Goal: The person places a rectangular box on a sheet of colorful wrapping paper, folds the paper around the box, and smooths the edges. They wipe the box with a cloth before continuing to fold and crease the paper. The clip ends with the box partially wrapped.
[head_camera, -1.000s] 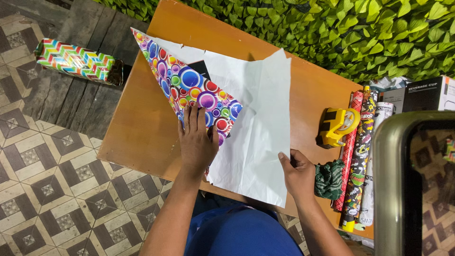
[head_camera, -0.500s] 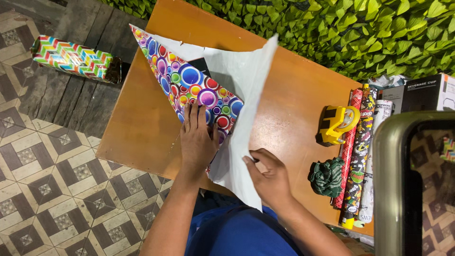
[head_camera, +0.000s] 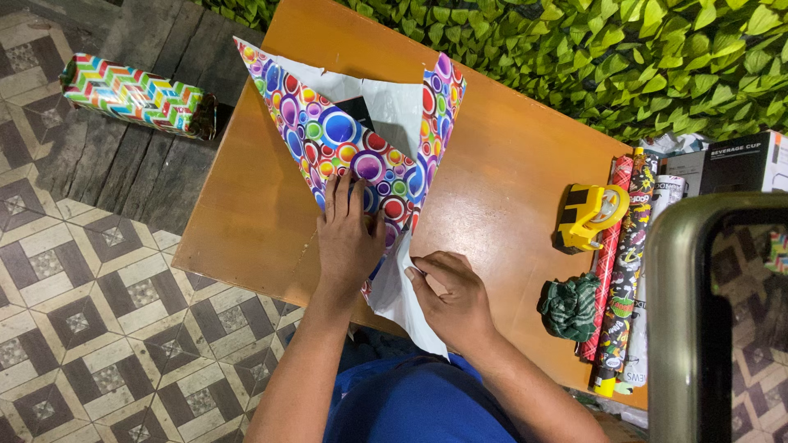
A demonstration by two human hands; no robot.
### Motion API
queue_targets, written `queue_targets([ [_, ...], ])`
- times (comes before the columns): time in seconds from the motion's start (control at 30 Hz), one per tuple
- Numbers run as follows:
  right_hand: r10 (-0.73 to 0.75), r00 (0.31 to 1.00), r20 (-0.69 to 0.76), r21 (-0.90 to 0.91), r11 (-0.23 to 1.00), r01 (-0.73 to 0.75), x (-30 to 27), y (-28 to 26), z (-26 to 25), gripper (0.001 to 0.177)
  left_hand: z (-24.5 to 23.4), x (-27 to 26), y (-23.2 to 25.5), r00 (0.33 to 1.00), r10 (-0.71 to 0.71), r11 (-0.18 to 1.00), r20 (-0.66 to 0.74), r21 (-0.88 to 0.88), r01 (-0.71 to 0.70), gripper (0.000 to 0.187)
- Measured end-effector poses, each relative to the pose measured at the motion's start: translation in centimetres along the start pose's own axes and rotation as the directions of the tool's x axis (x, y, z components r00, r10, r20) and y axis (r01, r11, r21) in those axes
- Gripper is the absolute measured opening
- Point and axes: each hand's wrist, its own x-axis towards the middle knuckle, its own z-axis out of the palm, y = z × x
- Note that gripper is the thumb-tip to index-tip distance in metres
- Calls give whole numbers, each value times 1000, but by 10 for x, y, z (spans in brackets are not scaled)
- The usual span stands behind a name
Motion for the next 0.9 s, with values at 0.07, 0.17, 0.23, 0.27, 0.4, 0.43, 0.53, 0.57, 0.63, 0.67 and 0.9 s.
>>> queue_targets([
  [0.07, -40, 999, -7, 87, 995, 41, 0, 1, 6, 11, -3, 2, -2, 1000, 18, 1000, -14, -24, -19, 62],
  [0.17, -65, 998, 25, 231, 971, 58, 3, 5, 17, 10, -5, 5, -1, 999, -2, 998, -39, -70, -1, 58],
  [0.23, -46, 997, 67, 334, 942, 21, 3, 11, 25, 8, -9, 4, -1, 1000, 20, 1000, -15, 4, -20, 61],
  [0.27, -24, 995, 92, 386, 922, -14, 2, 14, 29, 7, -10, 4, -2, 1000, 30, 999, -3, 41, -30, 63],
  [0.4, 143, 990, 5, 486, 864, -127, -23, 40, 26, 8, 4, 4, 0, 956, 291, 952, 35, 92, -293, 48],
  [0.43, 242, 968, -74, 487, 856, -176, -28, 50, 21, 6, 9, 5, -1, 943, 326, 937, 70, 107, -332, 47],
  [0.53, 494, 856, -149, 513, 779, -361, -39, 87, -2, 9, 26, 8, 1, 926, 355, 911, 127, 176, -373, 43],
  [0.57, 487, 857, -167, 521, 782, -343, -41, 99, -8, 8, 31, 9, 2, 925, 353, 905, 138, 200, -376, 43],
  [0.63, 475, 855, -206, 537, 786, -307, -44, 118, -18, 8, 39, 14, 2, 907, 338, 872, 253, 279, -402, 41],
  [0.67, 472, 860, -192, 548, 779, -305, -45, 126, -21, 8, 42, 17, 3, 893, 326, 851, 309, 315, -419, 41],
  [0.9, 368, 922, -118, 593, 771, -232, -45, 128, -16, 6, 39, 25, 8, 899, 288, 877, 330, 287, -386, 35],
])
